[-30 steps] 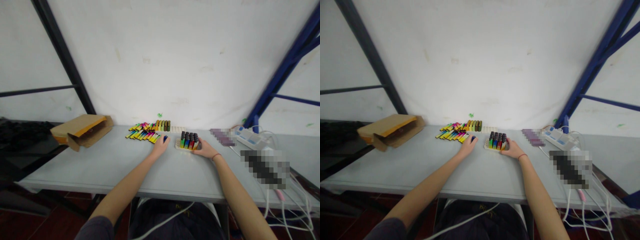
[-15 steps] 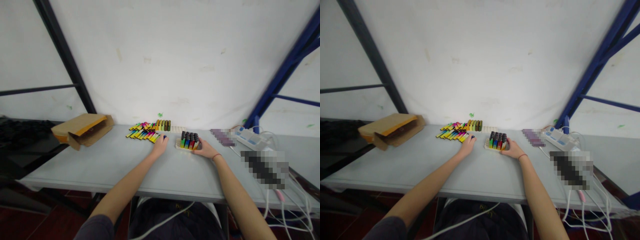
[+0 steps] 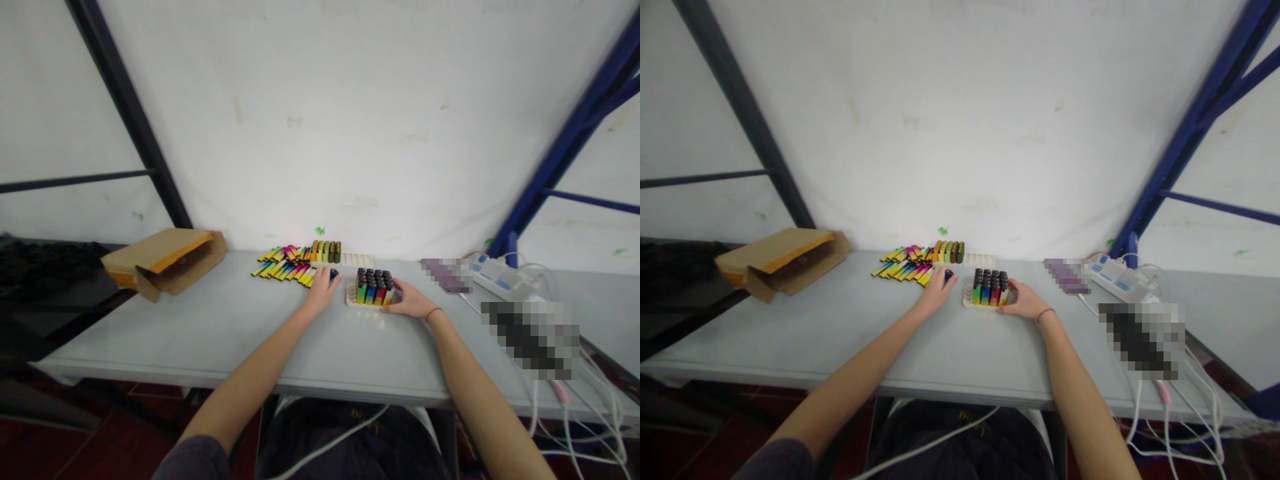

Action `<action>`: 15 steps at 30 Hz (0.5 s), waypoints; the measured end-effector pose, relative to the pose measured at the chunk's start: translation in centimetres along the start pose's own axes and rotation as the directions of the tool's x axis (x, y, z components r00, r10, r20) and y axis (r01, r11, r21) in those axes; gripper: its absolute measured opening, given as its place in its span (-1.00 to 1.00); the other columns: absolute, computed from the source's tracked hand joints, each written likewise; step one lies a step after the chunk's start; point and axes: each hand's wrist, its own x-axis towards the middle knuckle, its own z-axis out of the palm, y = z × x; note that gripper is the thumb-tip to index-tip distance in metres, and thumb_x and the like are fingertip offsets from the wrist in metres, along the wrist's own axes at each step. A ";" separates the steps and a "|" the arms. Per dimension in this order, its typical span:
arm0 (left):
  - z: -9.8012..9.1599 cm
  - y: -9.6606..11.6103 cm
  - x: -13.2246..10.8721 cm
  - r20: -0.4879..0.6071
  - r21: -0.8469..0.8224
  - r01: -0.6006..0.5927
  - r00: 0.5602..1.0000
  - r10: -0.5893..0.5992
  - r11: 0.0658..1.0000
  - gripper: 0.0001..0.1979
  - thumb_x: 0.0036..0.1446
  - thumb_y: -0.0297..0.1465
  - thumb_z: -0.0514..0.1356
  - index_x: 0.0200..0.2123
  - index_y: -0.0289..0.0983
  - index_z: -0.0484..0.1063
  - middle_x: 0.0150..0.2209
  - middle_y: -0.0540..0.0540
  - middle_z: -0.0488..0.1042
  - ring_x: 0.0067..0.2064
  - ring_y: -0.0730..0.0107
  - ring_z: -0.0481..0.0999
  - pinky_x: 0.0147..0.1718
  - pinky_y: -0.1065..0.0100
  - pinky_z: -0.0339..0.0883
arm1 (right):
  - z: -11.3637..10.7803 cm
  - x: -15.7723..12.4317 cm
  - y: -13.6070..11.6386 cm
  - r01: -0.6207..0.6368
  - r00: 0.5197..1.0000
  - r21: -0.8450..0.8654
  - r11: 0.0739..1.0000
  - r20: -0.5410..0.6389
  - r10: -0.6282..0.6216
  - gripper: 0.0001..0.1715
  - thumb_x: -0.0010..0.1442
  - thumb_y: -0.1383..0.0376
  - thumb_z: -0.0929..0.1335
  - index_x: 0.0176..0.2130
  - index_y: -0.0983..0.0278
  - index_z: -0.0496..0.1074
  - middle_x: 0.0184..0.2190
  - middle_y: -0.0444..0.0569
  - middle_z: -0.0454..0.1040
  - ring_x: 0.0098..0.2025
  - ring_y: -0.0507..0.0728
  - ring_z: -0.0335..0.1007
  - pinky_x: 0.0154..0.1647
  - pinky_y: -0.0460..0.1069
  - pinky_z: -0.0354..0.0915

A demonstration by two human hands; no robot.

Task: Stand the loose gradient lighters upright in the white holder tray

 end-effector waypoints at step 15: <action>1.0 -0.5 0.3 -0.030 -0.324 0.086 0.994 -0.101 0.942 -0.72 0.17 -0.39 0.21 -0.03 -0.24 0.46 -0.02 -0.17 0.55 0.01 0.22 0.54 0.13 0.17 0.31 | -0.1 0.0 -0.5 0.009 0.998 -0.023 1.000 0.056 -0.008 -0.08 -0.14 0.06 0.57 0.15 0.29 0.36 0.15 0.18 0.46 0.20 0.40 0.36 0.26 0.29 0.24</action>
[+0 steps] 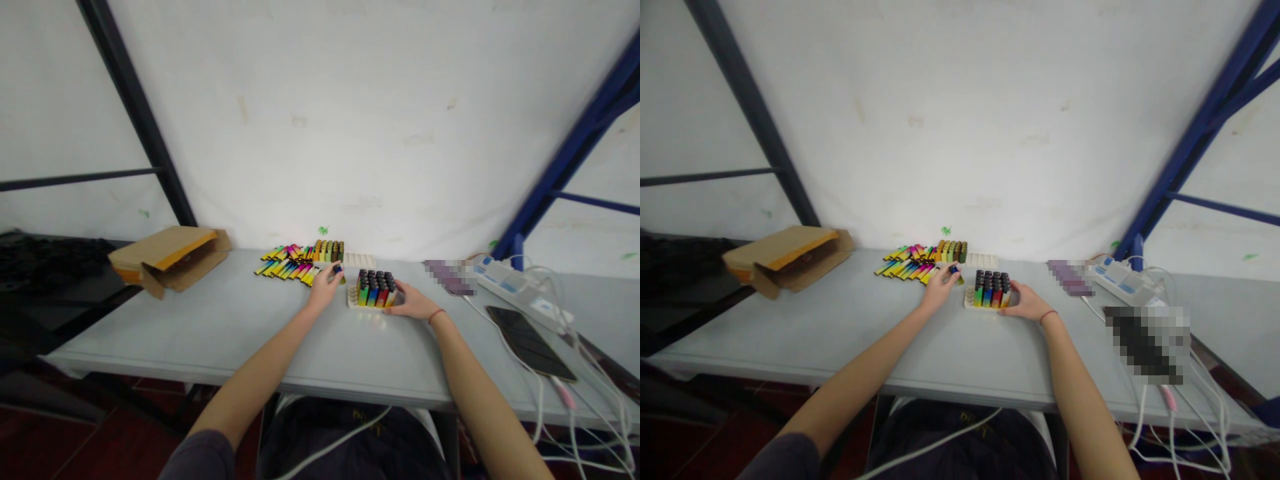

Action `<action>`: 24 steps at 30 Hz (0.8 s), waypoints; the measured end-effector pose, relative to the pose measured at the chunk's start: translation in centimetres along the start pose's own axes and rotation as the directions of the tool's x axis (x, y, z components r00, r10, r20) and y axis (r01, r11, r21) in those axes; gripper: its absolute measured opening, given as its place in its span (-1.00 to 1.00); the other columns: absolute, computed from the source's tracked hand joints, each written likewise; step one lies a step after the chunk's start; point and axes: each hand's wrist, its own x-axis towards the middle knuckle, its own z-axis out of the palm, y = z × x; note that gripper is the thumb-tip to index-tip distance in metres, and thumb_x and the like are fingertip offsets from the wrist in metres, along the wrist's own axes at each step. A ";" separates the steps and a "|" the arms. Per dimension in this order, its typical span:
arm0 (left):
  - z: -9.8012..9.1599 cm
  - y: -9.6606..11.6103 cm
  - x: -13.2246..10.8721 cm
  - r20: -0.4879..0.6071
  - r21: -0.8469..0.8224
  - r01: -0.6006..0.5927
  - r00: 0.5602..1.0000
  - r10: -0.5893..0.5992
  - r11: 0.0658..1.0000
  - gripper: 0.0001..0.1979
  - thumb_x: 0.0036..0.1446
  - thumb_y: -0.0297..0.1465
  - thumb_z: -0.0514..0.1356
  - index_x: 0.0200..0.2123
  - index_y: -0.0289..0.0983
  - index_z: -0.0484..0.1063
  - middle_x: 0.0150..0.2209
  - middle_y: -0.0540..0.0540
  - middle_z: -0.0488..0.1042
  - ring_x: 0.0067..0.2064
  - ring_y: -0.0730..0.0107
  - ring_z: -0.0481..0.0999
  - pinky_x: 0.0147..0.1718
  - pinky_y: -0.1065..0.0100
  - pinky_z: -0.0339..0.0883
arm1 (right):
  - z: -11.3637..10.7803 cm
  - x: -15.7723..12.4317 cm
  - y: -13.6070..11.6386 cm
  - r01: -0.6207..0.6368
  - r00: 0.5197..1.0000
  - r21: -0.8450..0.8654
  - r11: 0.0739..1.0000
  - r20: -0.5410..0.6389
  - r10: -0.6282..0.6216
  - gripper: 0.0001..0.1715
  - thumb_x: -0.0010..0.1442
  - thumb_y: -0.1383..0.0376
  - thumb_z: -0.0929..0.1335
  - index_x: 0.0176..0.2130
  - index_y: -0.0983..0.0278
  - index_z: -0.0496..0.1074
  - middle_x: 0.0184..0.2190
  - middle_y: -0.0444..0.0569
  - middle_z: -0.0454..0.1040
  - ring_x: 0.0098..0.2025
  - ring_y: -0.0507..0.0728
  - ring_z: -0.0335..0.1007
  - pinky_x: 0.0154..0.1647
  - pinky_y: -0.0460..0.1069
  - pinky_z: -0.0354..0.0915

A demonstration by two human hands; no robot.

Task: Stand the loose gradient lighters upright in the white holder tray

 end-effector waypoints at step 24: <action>1.3 -0.9 -0.4 0.292 0.417 -0.344 0.927 0.234 0.842 -0.61 0.28 -0.48 0.00 0.15 -0.24 0.33 0.07 -0.21 0.48 0.08 0.22 0.48 0.15 0.15 0.30 | 0.3 0.0 0.3 0.019 0.999 -0.009 1.000 -0.038 -0.019 -0.03 -0.19 0.01 0.57 0.15 0.29 0.38 0.10 0.17 0.51 0.12 0.42 0.43 0.20 0.29 0.31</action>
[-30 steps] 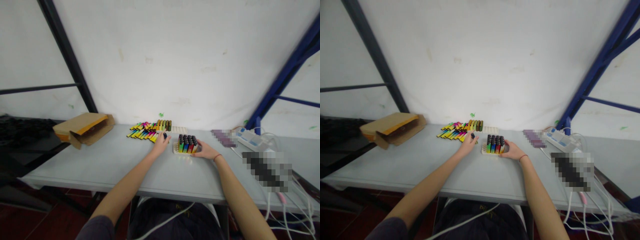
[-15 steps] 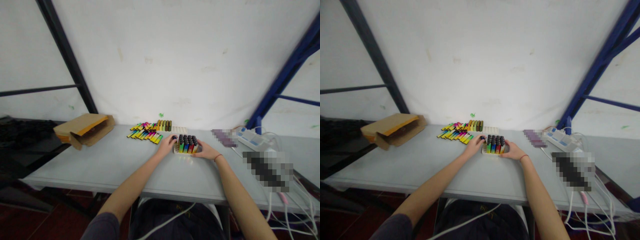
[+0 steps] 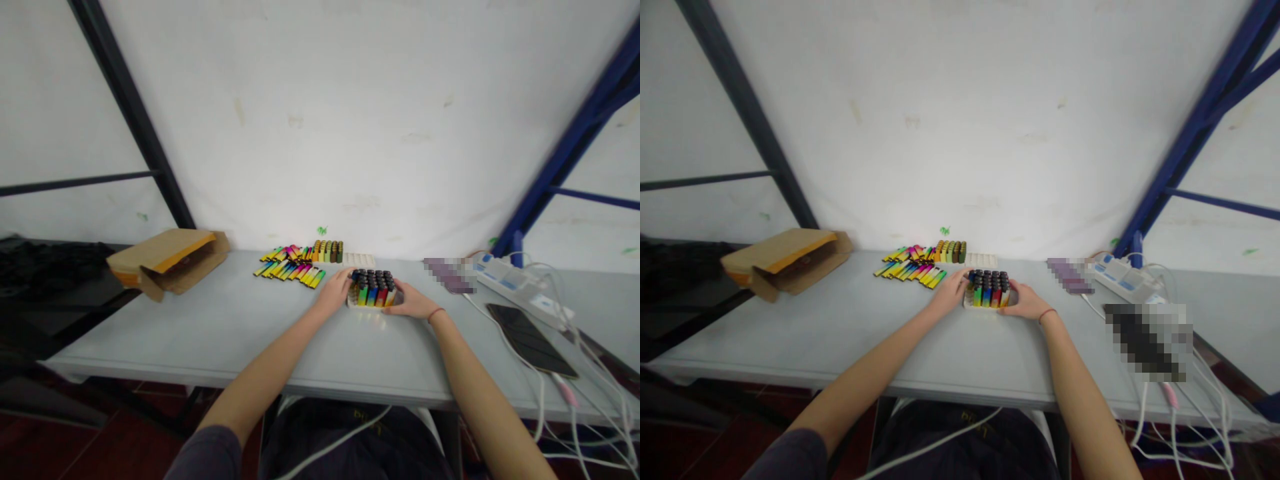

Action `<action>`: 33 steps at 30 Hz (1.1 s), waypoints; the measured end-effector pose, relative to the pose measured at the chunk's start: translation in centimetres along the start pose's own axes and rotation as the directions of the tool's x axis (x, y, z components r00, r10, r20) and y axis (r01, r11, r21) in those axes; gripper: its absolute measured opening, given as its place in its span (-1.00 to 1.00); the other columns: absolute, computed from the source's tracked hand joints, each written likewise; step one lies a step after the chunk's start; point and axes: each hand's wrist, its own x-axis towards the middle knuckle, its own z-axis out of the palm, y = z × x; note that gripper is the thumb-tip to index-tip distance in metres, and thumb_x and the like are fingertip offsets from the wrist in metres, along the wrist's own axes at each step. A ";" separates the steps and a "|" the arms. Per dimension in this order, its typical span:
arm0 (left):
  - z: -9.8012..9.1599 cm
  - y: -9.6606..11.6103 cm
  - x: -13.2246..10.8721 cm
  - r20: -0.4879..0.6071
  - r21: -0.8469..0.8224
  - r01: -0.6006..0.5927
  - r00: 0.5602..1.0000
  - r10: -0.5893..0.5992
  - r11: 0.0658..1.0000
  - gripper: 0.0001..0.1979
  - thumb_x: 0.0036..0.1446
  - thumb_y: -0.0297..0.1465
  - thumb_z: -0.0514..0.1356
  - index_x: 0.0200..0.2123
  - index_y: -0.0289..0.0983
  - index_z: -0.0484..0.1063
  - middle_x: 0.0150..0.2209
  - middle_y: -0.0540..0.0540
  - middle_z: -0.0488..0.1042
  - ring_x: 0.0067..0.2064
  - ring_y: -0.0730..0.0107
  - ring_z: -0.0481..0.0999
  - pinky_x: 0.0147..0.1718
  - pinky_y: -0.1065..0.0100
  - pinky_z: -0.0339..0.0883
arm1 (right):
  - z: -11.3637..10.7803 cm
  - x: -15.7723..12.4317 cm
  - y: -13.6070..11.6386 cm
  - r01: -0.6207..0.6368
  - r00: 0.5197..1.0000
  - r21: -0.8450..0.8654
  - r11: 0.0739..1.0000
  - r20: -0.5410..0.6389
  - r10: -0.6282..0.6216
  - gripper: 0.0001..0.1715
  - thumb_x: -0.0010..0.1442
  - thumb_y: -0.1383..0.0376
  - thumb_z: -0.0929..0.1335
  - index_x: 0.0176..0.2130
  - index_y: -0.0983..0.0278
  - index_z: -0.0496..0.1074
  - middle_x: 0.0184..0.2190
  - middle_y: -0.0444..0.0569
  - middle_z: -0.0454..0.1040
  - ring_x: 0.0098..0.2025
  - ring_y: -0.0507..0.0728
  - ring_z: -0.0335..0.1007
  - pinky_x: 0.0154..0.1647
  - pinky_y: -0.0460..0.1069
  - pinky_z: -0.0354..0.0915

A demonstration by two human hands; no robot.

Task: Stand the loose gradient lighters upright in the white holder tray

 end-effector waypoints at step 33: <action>-5.2 1.0 -0.3 0.012 0.395 0.377 0.910 -0.415 0.838 -0.77 0.31 -0.40 0.03 -0.02 -0.30 0.36 -0.02 -0.31 0.43 0.01 0.11 0.49 -0.05 0.21 0.34 | 0.3 0.1 0.5 -0.041 0.999 -0.058 0.997 -0.013 0.041 0.00 -0.18 -0.05 0.55 0.16 0.30 0.35 0.15 0.22 0.46 0.16 0.43 0.39 0.22 0.34 0.27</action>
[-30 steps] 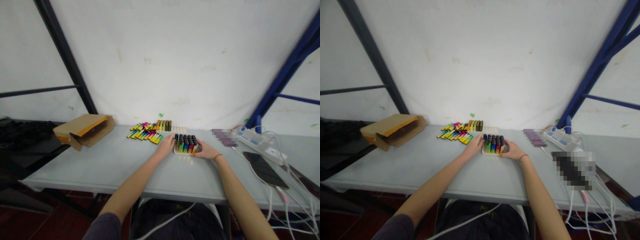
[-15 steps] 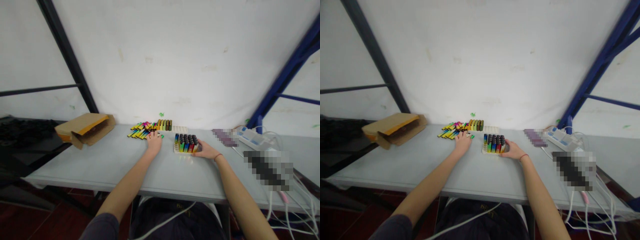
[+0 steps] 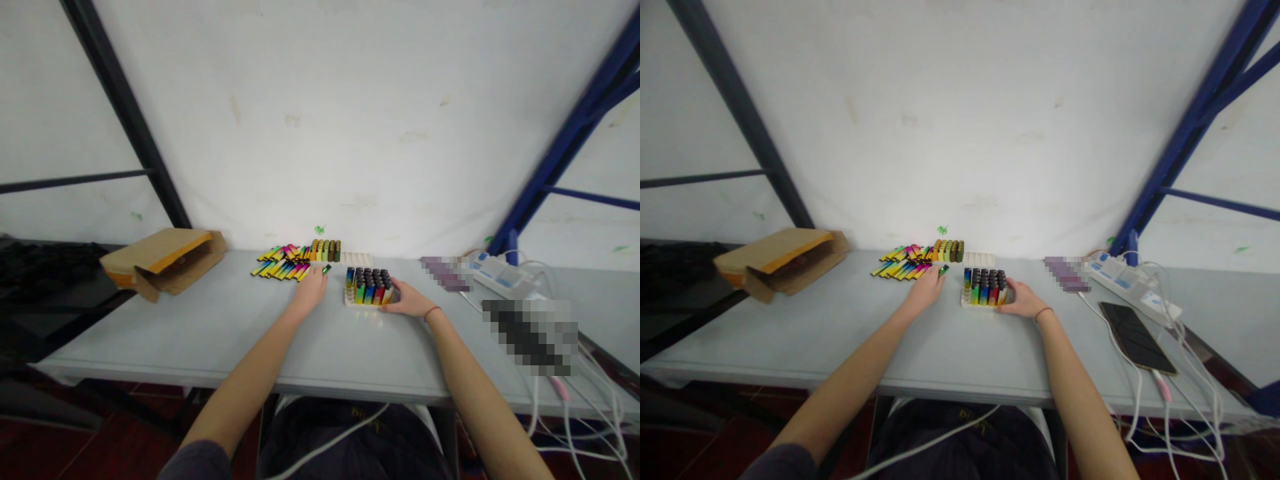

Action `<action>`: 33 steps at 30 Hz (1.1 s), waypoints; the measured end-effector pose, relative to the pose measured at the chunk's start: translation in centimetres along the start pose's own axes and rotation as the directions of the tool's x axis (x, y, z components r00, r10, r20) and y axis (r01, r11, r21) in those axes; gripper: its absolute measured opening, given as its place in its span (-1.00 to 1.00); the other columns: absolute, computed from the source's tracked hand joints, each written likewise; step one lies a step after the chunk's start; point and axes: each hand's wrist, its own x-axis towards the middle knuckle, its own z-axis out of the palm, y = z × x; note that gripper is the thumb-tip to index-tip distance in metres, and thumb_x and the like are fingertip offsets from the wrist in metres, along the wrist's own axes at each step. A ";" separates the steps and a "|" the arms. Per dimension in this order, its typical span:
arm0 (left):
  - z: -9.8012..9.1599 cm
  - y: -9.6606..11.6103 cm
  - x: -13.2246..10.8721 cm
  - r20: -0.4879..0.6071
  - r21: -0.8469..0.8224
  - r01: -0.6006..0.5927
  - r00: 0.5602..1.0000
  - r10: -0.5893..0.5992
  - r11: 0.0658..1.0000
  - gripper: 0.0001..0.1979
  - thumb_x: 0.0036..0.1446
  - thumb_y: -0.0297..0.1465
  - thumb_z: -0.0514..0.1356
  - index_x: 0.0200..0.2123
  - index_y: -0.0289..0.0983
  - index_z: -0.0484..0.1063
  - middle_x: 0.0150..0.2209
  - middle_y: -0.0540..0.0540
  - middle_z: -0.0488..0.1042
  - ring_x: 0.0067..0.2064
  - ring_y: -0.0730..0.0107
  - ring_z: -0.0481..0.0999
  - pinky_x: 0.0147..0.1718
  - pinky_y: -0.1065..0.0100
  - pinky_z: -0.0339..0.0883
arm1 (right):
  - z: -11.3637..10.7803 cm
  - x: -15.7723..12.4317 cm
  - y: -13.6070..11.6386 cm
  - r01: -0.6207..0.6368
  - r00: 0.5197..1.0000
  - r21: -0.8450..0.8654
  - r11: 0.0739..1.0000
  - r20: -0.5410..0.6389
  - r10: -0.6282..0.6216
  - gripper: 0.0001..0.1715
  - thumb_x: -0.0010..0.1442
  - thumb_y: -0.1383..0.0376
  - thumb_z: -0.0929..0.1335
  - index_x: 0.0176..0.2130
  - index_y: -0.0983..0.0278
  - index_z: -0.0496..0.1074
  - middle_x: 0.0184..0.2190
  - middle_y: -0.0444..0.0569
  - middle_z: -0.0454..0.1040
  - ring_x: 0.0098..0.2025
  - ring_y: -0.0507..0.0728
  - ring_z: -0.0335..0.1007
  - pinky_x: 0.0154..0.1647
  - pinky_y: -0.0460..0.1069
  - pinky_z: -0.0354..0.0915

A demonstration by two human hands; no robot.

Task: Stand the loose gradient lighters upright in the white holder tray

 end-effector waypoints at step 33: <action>0.3 0.7 1.2 0.405 -0.913 0.407 0.896 -0.183 -0.029 -0.76 0.11 -0.22 0.05 -0.49 -0.23 0.21 -0.63 0.14 0.13 -0.67 0.57 0.10 -0.68 0.51 -0.04 | 0.0 0.0 0.2 0.001 1.000 -0.003 1.000 -0.003 -0.001 -0.02 -0.17 -0.05 0.55 0.15 0.28 0.36 0.11 0.20 0.49 0.11 0.41 0.43 0.19 0.33 0.30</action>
